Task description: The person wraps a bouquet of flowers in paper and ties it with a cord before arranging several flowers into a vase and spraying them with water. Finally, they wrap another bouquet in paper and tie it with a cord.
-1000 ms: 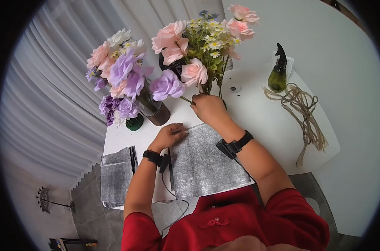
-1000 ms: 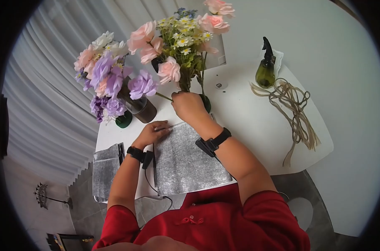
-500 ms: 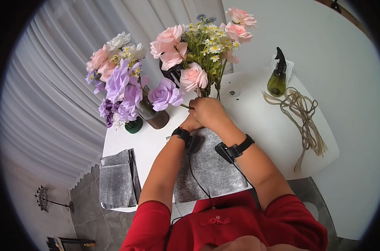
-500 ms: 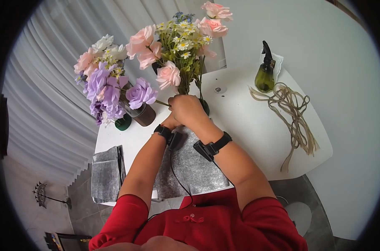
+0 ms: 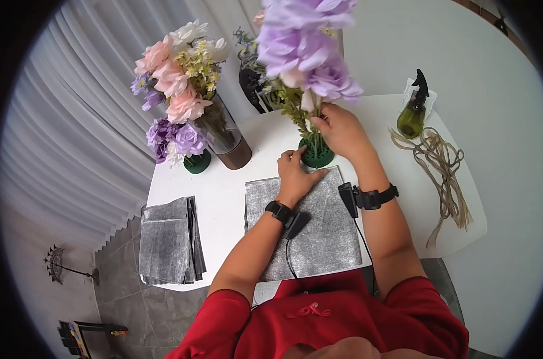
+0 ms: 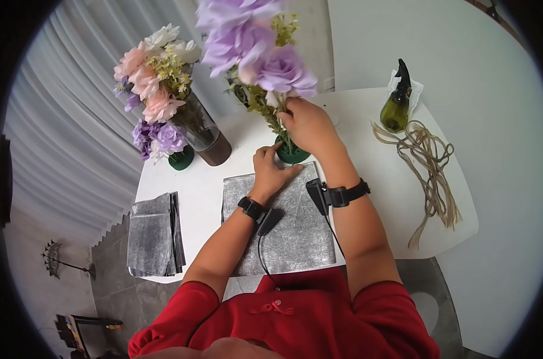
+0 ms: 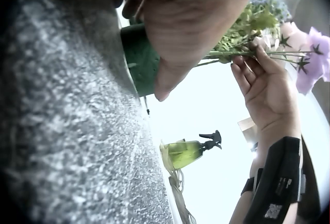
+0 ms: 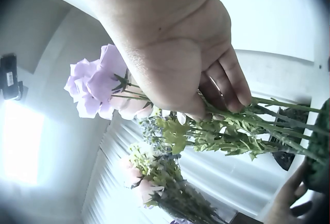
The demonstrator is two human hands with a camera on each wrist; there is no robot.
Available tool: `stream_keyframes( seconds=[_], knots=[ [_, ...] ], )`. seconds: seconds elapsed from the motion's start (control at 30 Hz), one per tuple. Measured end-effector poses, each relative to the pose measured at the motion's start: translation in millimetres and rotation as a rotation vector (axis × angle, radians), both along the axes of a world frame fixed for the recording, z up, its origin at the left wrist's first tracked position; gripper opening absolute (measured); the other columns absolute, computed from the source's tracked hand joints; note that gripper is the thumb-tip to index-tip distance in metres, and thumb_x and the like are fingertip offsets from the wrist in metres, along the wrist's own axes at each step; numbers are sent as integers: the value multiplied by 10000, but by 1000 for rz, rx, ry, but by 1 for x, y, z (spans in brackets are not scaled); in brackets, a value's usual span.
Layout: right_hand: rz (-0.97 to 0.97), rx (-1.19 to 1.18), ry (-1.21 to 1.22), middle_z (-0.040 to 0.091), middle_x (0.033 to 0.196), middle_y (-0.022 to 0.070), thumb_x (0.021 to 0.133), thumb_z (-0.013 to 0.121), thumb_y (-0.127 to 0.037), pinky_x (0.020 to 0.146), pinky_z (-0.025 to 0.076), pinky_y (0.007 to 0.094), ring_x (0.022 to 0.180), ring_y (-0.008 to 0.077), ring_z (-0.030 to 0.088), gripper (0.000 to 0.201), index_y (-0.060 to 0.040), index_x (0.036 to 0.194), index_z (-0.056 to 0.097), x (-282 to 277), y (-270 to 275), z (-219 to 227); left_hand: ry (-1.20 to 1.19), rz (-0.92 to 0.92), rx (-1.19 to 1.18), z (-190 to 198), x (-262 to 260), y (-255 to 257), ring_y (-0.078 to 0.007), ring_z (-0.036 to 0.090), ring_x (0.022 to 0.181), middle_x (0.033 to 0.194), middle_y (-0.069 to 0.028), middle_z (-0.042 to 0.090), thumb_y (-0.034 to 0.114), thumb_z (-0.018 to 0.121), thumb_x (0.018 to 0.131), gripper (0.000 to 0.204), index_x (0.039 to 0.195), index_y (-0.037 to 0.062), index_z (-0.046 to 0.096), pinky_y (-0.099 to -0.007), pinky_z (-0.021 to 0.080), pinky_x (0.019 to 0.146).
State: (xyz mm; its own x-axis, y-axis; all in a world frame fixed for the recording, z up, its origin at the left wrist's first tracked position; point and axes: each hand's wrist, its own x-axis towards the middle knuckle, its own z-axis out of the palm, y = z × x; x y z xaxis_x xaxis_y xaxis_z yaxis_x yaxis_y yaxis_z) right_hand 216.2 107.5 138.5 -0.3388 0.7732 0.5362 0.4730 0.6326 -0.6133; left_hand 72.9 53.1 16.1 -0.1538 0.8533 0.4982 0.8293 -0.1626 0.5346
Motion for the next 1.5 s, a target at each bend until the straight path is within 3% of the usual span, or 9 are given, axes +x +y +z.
stream_keyframes(
  seconds=[0.27,0.4,0.47,0.6,0.7,0.77,1.0,1.07,1.5],
  knots=[
    [49,-145,45,613,907,213,873,563,-171,737,459,442,848,393,584,197,-16,994,577,9,-10,12,-165,-191,56,-1,-10,-4,-354,400,1265,1371,-188,378,207,734,713,558,1209,25,554,-396,381,1018],
    [38,-104,115,614,918,210,877,559,-160,737,456,444,853,394,585,189,-18,1001,571,4,-10,11,-271,-250,34,3,-10,-7,-353,535,1101,1346,-193,421,198,702,710,523,1184,22,565,-390,477,894],
    [59,-49,57,568,716,76,917,553,-151,587,450,284,622,150,562,164,5,967,562,1,-8,3,-189,-240,76,0,-11,-6,-327,582,1026,1346,-181,427,180,689,711,507,1183,38,570,-355,522,796],
    [68,-67,-66,574,731,78,922,540,-140,594,456,292,627,147,563,152,-1,980,556,-5,-5,-5,-69,-239,179,-3,-13,-4,-329,578,1029,1342,-184,430,166,682,704,503,1180,46,574,-355,521,794],
    [58,53,-85,573,743,79,916,535,-114,606,457,299,640,146,567,132,-3,984,556,-7,-5,-6,-229,-259,60,2,-12,-8,-347,552,1079,1340,-189,431,147,673,695,503,1178,42,576,-378,487,874],
    [43,-38,53,587,773,110,904,539,-96,625,456,324,663,191,577,123,-8,986,566,-3,-6,-2,-245,-258,41,0,-13,-8,-357,531,1111,1343,-191,429,132,663,692,504,1180,43,575,-387,458,921],
    [-82,98,-54,601,848,153,898,545,-106,660,460,354,704,279,578,129,-18,991,562,7,-7,6,-225,-265,7,-2,-14,-8,-335,480,1193,1373,-173,396,123,660,714,521,1221,69,554,-353,476,899],
    [-70,52,-78,604,945,182,872,554,-134,741,462,459,859,400,576,157,-17,977,551,5,-7,5,-200,-258,26,-3,-15,-7,-334,479,1194,1373,-169,397,120,659,711,523,1221,73,554,-354,474,903],
    [-35,-11,-26,602,943,186,867,560,-133,743,463,445,864,394,574,152,-17,966,558,0,3,-7,-225,-261,11,-2,-14,-7,-341,472,1203,1370,-173,397,106,655,702,532,1223,74,554,-366,454,935]
  ],
)
